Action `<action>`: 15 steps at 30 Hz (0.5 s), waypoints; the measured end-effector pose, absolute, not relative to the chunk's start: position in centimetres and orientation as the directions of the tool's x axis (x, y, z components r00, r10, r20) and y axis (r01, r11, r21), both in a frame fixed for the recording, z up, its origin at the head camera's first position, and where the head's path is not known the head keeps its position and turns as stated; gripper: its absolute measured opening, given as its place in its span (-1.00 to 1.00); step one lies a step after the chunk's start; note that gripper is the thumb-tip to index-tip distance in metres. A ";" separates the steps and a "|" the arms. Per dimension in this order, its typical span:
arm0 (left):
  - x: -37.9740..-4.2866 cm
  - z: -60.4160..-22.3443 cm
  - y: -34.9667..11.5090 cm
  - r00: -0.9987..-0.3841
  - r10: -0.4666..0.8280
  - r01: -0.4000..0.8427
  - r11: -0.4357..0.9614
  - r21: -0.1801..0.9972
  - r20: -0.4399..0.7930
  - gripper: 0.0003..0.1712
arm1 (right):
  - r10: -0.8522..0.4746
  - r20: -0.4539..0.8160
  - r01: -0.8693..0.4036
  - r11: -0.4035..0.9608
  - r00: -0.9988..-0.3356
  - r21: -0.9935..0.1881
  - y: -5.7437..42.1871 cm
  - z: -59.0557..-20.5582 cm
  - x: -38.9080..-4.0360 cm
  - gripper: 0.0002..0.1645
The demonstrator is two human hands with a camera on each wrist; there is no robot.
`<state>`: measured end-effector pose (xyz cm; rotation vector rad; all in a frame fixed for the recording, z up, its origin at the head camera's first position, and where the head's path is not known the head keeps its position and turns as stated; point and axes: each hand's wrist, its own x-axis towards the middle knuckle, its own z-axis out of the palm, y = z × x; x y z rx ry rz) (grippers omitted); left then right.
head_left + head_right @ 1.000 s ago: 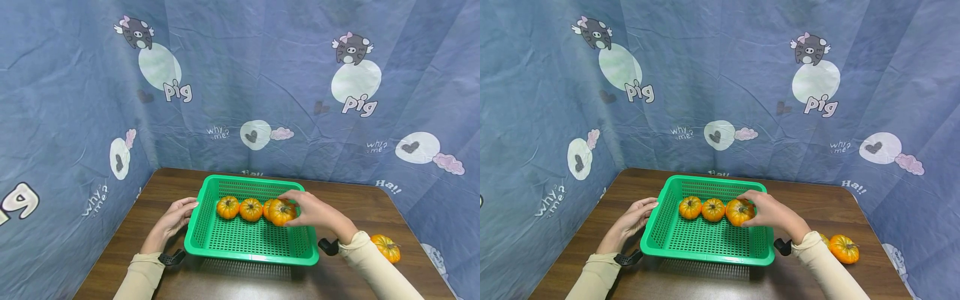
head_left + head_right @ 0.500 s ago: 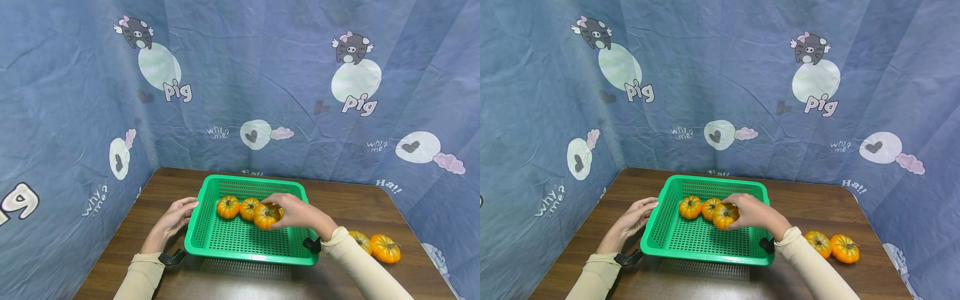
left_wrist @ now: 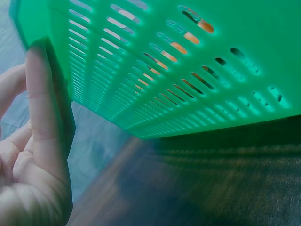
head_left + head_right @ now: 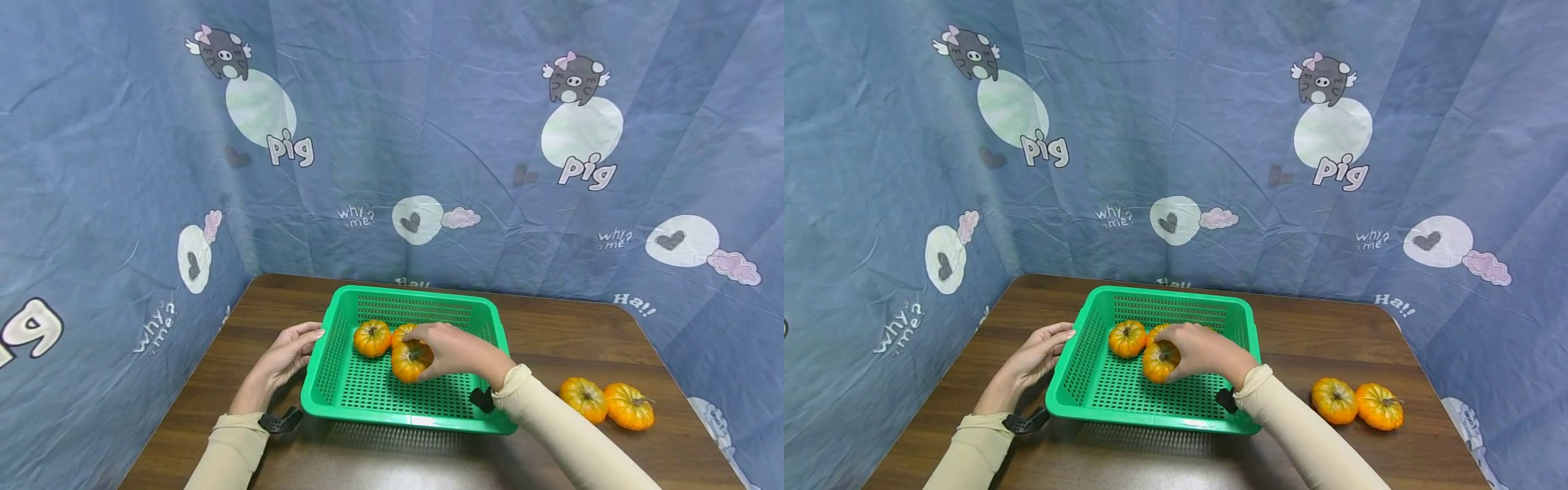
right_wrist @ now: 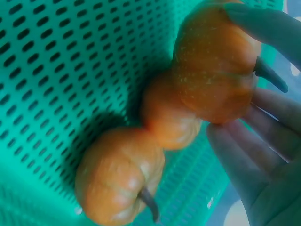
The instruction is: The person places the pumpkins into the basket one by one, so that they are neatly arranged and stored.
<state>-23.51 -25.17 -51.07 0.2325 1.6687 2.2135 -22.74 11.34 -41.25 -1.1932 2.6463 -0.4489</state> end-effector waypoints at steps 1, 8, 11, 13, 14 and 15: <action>-23.5 -51.0 -25.2 -0.922 0.378 -0.183 -0.239 0.954 -0.082 -0.80 | -0.761 -0.064 -0.699 0.623 -0.646 -0.351 11.0 -41.4 -22.8 -0.20; -23.5 -50.9 -25.1 -0.923 0.377 -0.184 -0.247 0.952 -0.080 -0.79 | -0.792 -0.080 -0.730 0.592 -0.605 -0.342 8.7 -42.2 -23.1 -0.24; -23.4 -50.9 -25.1 -0.923 0.376 -0.183 -0.240 0.953 -0.082 -0.78 | -0.798 -0.090 -0.738 0.589 -0.596 -0.329 8.0 -42.4 -23.1 -0.23; -23.4 -50.9 -25.1 -0.924 0.374 -0.180 -0.233 0.956 -0.083 -0.79 | -0.800 -0.093 -0.744 0.588 -0.593 -0.318 7.5 -42.5 -23.0 -0.23; -23.3 -50.9 -25.1 -0.924 0.373 -0.179 -0.234 0.956 -0.082 -0.79 | -0.801 -0.096 -0.747 0.589 -0.592 -0.310 7.3 -42.6 -23.0 -0.22; -23.3 -50.9 -25.1 -0.924 0.375 -0.178 -0.234 0.956 -0.080 -0.78 | -0.802 -0.098 -0.750 0.587 -0.589 -0.304 7.1 -42.6 -23.0 -0.21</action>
